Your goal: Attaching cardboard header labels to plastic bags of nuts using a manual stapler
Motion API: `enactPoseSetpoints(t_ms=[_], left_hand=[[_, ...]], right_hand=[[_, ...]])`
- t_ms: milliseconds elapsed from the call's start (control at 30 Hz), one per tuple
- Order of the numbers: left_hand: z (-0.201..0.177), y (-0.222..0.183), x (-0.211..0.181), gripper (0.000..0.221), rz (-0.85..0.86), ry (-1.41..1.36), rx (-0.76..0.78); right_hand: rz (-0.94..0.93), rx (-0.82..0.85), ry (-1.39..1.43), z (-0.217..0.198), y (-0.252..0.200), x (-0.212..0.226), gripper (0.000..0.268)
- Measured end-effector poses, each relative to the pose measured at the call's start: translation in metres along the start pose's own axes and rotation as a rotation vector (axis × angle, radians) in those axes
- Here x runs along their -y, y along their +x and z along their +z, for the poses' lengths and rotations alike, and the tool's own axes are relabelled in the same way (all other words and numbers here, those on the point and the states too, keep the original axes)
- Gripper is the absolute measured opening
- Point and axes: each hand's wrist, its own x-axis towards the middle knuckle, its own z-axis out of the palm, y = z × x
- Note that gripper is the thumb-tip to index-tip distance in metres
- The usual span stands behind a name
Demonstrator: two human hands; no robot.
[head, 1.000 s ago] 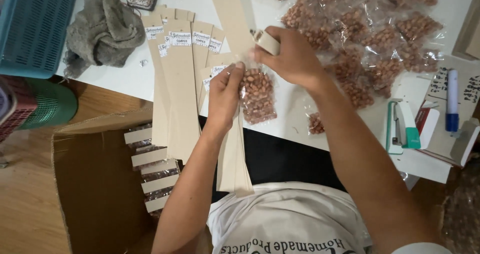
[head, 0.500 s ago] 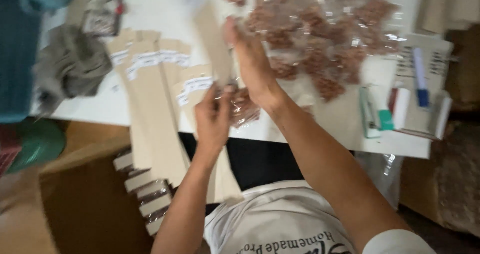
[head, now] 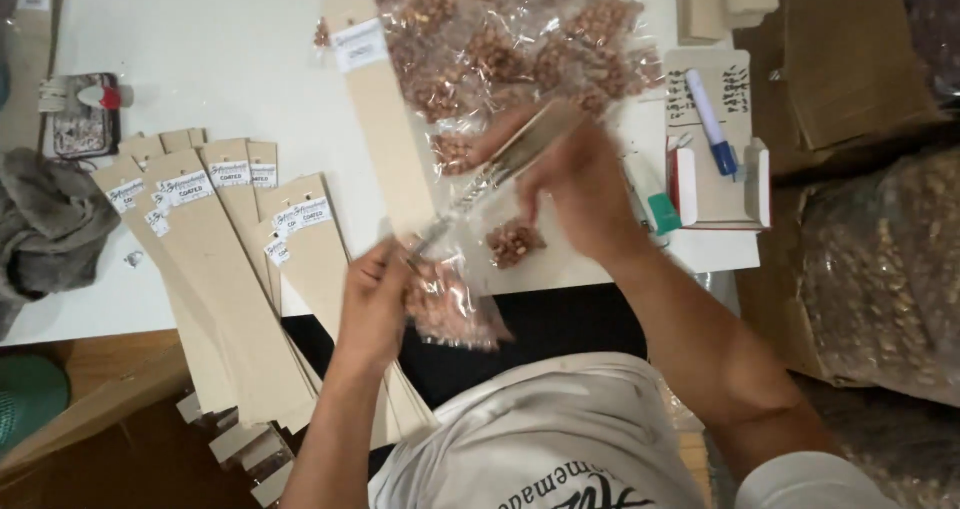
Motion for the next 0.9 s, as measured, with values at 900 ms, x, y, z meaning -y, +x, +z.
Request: enactPoseSetpoints(t_ms=[900], left_hand=[[-0.035, -0.004, 0.009, 0.009, 0.089, -0.578, -0.275]], right_hand=[[0.254, 0.172, -1.354, -0.185, -0.087, -0.071, 0.026]])
